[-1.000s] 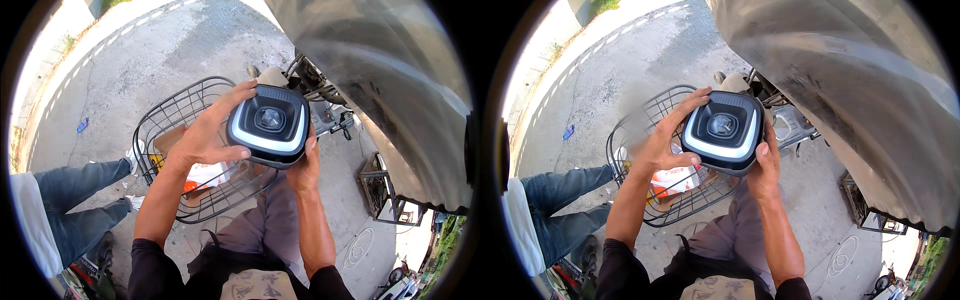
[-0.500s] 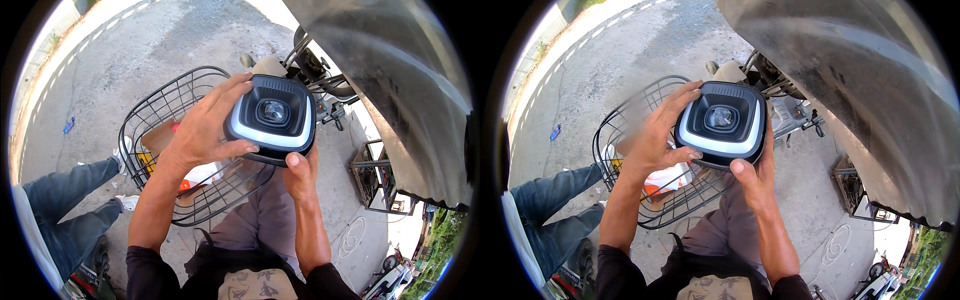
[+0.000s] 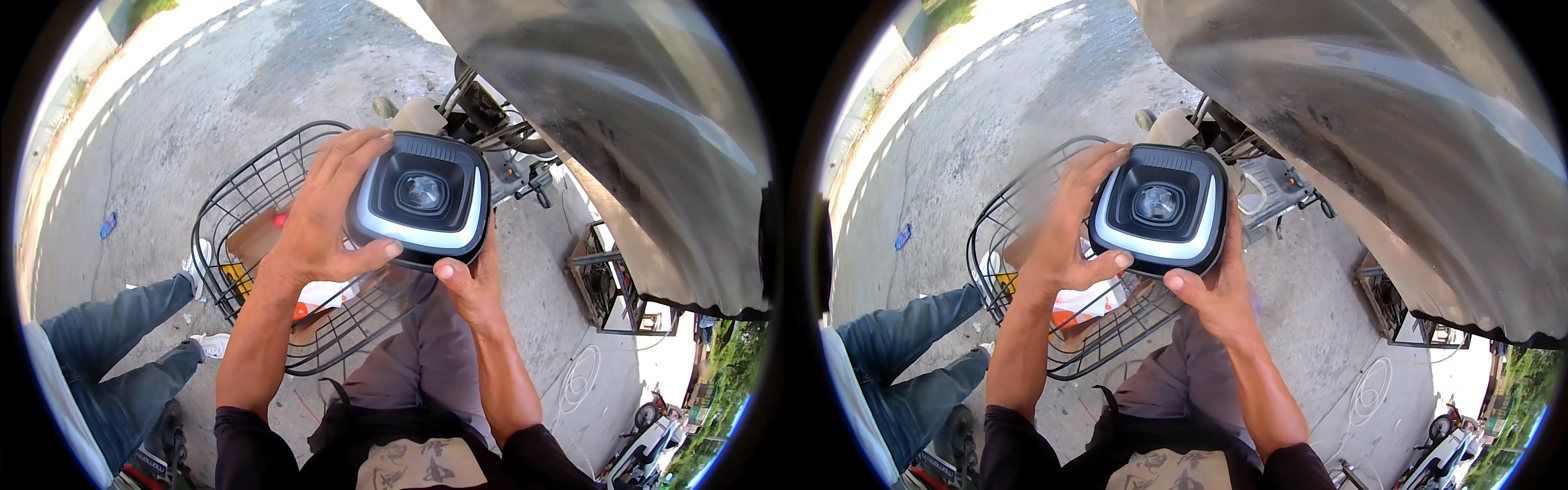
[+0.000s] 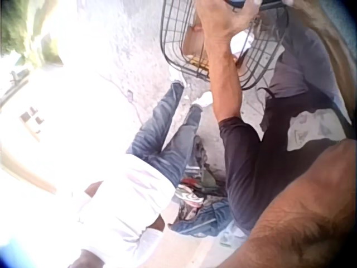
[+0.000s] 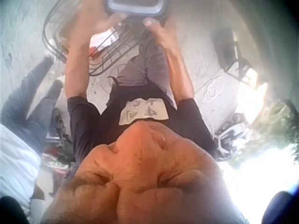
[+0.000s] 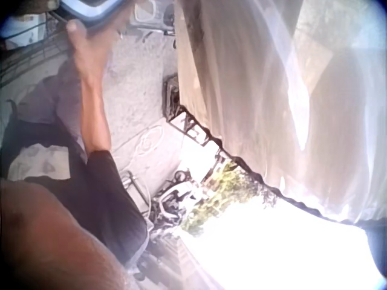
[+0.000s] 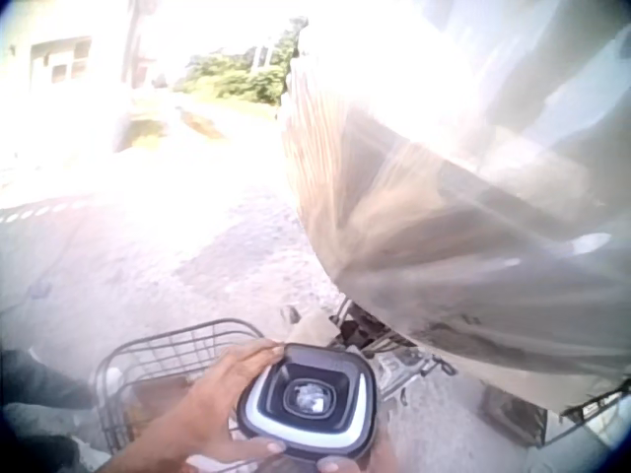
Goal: The person positions a new headlight assembly onto a motorcycle and uses a screwdriver to secure it with a screw.
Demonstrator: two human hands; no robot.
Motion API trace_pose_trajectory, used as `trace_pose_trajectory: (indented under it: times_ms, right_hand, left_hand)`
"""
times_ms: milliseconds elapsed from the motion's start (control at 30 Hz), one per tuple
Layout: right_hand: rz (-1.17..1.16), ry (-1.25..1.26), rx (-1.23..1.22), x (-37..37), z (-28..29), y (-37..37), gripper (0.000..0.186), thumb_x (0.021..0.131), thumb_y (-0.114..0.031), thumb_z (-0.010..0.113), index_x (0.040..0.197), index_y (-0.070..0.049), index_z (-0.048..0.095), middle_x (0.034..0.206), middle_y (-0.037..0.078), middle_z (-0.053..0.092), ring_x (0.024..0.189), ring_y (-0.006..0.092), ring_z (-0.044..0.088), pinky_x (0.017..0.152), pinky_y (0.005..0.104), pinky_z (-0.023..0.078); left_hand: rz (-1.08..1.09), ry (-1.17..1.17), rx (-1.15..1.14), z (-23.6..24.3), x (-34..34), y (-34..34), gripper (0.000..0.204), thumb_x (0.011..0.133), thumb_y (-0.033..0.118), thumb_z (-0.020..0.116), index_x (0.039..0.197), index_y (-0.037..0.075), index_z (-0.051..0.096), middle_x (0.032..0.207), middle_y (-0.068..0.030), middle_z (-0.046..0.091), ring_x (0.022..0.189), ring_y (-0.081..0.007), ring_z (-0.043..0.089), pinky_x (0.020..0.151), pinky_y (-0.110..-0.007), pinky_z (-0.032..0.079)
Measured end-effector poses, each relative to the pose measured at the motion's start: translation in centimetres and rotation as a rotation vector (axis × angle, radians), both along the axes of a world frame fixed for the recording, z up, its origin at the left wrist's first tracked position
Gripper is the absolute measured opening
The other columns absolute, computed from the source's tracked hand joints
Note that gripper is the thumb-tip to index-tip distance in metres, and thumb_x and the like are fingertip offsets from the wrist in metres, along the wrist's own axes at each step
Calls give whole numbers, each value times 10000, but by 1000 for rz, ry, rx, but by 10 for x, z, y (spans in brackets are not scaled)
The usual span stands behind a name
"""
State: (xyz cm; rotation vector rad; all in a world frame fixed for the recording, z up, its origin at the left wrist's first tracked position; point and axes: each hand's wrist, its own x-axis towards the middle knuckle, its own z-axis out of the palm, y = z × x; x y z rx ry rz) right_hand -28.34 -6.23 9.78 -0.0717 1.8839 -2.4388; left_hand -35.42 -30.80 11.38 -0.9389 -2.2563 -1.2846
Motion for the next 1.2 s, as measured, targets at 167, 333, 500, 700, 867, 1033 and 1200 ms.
trace_pose_trajectory:
  times_ms: [167,333,500,700,867,1033,1200]
  right_hand:
    - [17,38,58,0,12,-6,1491,788,-132,996,1794,-87,-103,1757,212,341,1569,328,465,1286,472,427]
    - [-26,195,206,-3,12,-7,1536,767,-168,1031,1781,-59,-117,1736,255,358,1548,336,488,1270,459,448]
    - [-127,265,451,-2,5,-3,1599,644,-373,1099,1770,28,36,1702,300,345,1583,417,413,1298,490,382]
    - [-155,301,589,-4,7,-2,1576,620,-409,1104,1756,42,109,1663,288,371,1548,441,425,1282,510,393]
    - [-136,296,576,-5,10,-2,1566,615,-408,1108,1755,35,129,1635,275,400,1522,435,451,1278,512,393]
    - [-130,310,473,-8,4,-1,1560,606,-404,1111,1756,28,149,1653,270,402,1543,424,443,1293,499,376]
    - [-108,286,470,-9,3,5,1549,601,-395,1107,1753,30,164,1688,270,379,1591,416,401,1324,482,340]
  left_hand:
    - [30,39,-129,29,0,13,858,889,523,763,1501,-53,596,1489,-261,572,1379,-450,535,1188,-537,432]
    - [55,-30,-180,54,-10,42,702,973,485,716,1440,-31,617,1386,-242,595,1294,-410,564,1149,-485,445]
    - [87,-94,-23,38,-16,53,539,970,429,718,1278,-2,622,1228,-190,602,1164,-346,585,1044,-443,470]
    - [50,-316,198,36,-23,53,350,887,233,747,1076,-23,602,1010,-166,582,1002,-340,573,929,-432,475]
    - [54,-372,199,34,-27,46,396,929,336,740,1050,-14,602,979,-130,590,935,-246,573,862,-389,473]
    - [50,-405,257,33,-25,47,360,920,290,749,1028,-23,606,974,-151,573,928,-273,579,870,-413,484]
    - [80,-331,239,27,-29,49,379,984,395,679,971,28,588,839,-12,520,823,-124,492,743,-316,415]
